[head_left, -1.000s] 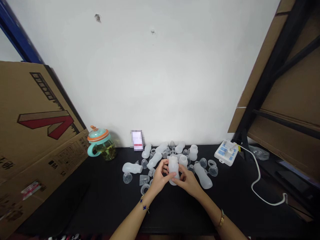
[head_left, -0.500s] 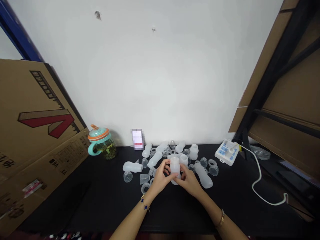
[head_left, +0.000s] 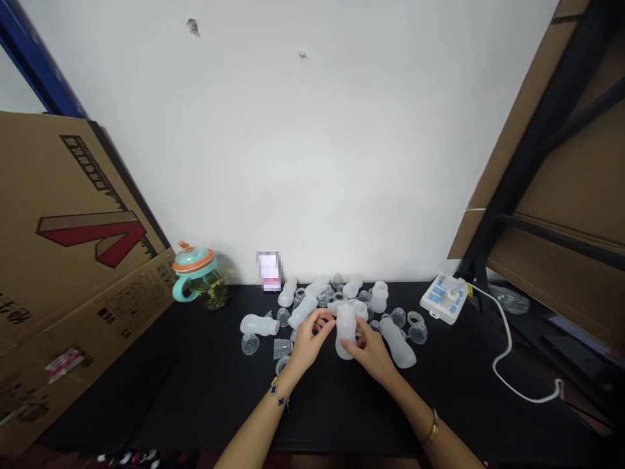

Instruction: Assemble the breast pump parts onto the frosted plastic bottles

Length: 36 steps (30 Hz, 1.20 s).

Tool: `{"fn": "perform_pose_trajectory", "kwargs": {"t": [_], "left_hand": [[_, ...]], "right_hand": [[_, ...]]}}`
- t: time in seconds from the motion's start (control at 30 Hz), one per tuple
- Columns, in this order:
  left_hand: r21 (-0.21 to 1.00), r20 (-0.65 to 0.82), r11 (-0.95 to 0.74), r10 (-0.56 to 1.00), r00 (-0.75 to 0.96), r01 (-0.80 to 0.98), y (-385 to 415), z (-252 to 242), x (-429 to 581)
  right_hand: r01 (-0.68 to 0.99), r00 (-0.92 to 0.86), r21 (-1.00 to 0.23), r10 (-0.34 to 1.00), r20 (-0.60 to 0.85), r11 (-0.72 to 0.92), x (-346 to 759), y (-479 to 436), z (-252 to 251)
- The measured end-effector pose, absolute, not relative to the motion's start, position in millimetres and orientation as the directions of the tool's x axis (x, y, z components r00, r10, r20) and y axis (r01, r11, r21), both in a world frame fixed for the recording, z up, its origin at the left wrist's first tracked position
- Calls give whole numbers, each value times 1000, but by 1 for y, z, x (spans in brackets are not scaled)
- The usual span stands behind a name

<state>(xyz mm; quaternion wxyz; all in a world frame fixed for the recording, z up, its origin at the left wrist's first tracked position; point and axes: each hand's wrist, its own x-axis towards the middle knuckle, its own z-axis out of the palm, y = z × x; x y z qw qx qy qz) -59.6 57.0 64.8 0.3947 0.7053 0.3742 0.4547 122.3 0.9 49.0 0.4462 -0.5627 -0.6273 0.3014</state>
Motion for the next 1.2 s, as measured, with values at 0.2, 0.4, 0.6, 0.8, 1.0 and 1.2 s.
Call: {"fn": "perform_pose_trajectory", "kwargs": {"t": [0.2, 0.4, 0.6, 0.8, 1.0, 1.2], "left_hand": [[677, 518, -482, 849, 105, 556, 73, 61, -79], [417, 514, -274, 857, 24, 866, 89, 61, -108], [243, 399, -86, 917, -19, 966, 94, 54, -119], [173, 340, -41, 940, -20, 984, 94, 53, -120], [174, 309, -12, 950, -43, 985, 92, 57, -118], [190, 310, -34, 950, -27, 981, 96, 51, -119]], "right_hand": [[465, 47, -863, 968, 246, 197, 122, 2, 47], [469, 43, -862, 970, 240, 192, 122, 0, 50], [482, 48, -854, 967, 251, 198, 121, -1, 51], [487, 43, -856, 973, 225, 176, 121, 0, 52], [500, 38, -848, 974, 222, 174, 121, -2, 54], [502, 39, -848, 974, 222, 173, 121, -1, 54]]}}
